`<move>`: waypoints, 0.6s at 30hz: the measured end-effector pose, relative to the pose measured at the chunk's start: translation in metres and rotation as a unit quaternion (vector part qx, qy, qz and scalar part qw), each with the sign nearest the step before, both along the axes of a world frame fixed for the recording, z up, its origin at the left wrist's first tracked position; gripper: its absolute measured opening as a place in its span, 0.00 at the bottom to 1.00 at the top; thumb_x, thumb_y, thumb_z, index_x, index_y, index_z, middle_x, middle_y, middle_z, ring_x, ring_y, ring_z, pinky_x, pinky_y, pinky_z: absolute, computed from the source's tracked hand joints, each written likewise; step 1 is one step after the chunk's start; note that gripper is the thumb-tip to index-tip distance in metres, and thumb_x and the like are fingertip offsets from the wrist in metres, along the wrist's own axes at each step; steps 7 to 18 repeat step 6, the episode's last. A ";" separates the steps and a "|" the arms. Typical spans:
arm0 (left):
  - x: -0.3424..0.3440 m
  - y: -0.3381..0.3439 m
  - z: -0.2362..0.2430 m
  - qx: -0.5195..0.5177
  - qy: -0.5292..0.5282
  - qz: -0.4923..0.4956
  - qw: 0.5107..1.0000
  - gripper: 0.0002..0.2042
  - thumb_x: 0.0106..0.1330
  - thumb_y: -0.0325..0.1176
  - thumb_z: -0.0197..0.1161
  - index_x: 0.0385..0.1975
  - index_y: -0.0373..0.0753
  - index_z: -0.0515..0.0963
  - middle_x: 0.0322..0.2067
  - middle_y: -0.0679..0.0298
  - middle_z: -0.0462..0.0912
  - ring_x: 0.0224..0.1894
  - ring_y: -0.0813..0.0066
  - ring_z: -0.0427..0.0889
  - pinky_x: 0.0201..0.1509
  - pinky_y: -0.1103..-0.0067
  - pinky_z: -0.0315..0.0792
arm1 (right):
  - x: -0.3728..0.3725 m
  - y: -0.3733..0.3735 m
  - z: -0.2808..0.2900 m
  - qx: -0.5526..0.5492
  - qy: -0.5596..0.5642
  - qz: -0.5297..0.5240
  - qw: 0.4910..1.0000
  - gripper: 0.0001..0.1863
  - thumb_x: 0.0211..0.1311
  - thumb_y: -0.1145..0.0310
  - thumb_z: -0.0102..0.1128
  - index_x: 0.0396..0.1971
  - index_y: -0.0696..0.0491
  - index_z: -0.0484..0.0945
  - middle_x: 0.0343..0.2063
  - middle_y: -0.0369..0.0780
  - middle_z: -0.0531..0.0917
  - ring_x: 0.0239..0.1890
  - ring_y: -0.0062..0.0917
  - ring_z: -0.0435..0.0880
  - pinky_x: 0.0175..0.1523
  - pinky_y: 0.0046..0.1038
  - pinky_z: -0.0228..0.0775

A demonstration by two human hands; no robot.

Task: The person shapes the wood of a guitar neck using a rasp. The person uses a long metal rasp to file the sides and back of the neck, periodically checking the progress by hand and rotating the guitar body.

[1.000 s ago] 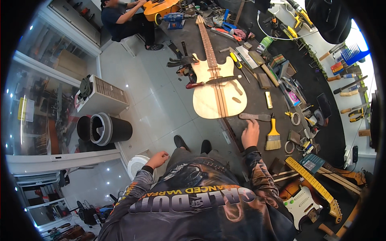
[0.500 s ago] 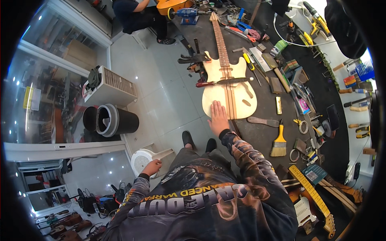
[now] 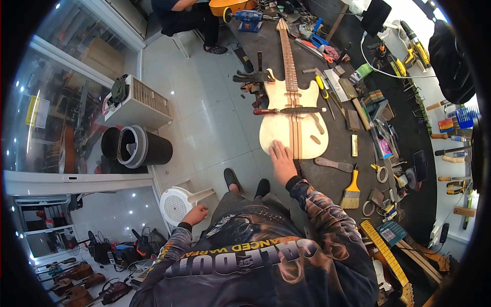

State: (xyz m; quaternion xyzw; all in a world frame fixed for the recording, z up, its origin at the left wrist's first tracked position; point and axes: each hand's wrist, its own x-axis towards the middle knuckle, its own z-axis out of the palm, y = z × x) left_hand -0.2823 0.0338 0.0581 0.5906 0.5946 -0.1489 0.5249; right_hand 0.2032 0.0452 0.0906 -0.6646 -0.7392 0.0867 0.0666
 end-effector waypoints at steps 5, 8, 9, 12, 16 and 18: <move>0.009 0.006 0.007 -0.016 0.008 -0.016 1.000 0.19 0.72 0.38 0.62 0.57 0.32 0.81 0.42 0.54 0.89 0.38 0.66 0.90 0.48 0.71 0.81 | 0.001 0.011 -0.016 0.043 -0.027 -0.052 0.997 0.36 0.67 0.72 0.52 0.76 0.58 0.60 0.79 0.50 0.56 0.82 0.41 0.51 0.83 0.47 0.43; 0.010 0.007 0.008 -0.021 0.013 -0.016 1.000 0.19 0.72 0.38 0.62 0.57 0.33 0.81 0.42 0.53 0.89 0.38 0.65 0.90 0.48 0.70 0.81 | -0.001 0.018 -0.023 0.044 -0.018 -0.046 0.998 0.37 0.67 0.70 0.54 0.76 0.57 0.59 0.80 0.48 0.56 0.83 0.42 0.48 0.83 0.53 0.40; 0.010 0.007 0.008 -0.021 0.013 -0.016 1.000 0.19 0.72 0.38 0.62 0.57 0.33 0.81 0.42 0.53 0.89 0.38 0.65 0.90 0.48 0.70 0.81 | -0.001 0.018 -0.023 0.044 -0.018 -0.046 0.998 0.37 0.67 0.70 0.54 0.76 0.57 0.59 0.80 0.48 0.56 0.83 0.42 0.48 0.83 0.53 0.40; 0.010 0.007 0.008 -0.021 0.013 -0.016 1.000 0.19 0.72 0.38 0.62 0.57 0.33 0.81 0.42 0.53 0.89 0.38 0.65 0.90 0.48 0.70 0.81 | -0.001 0.018 -0.023 0.044 -0.018 -0.046 0.998 0.37 0.67 0.70 0.54 0.76 0.57 0.59 0.80 0.48 0.56 0.83 0.42 0.48 0.83 0.53 0.40; 0.010 0.007 0.008 -0.021 0.013 -0.016 1.000 0.19 0.72 0.38 0.62 0.57 0.33 0.81 0.42 0.53 0.89 0.38 0.65 0.90 0.48 0.70 0.81 | -0.001 0.018 -0.023 0.044 -0.018 -0.046 0.998 0.37 0.67 0.70 0.54 0.76 0.57 0.59 0.80 0.48 0.56 0.83 0.42 0.48 0.83 0.53 0.40; 0.010 0.007 0.008 -0.021 0.013 -0.016 1.000 0.19 0.72 0.38 0.62 0.57 0.33 0.81 0.42 0.53 0.89 0.38 0.65 0.90 0.48 0.70 0.81 | -0.001 0.018 -0.023 0.044 -0.018 -0.046 0.998 0.37 0.67 0.70 0.54 0.76 0.57 0.59 0.80 0.48 0.56 0.83 0.42 0.48 0.83 0.53 0.40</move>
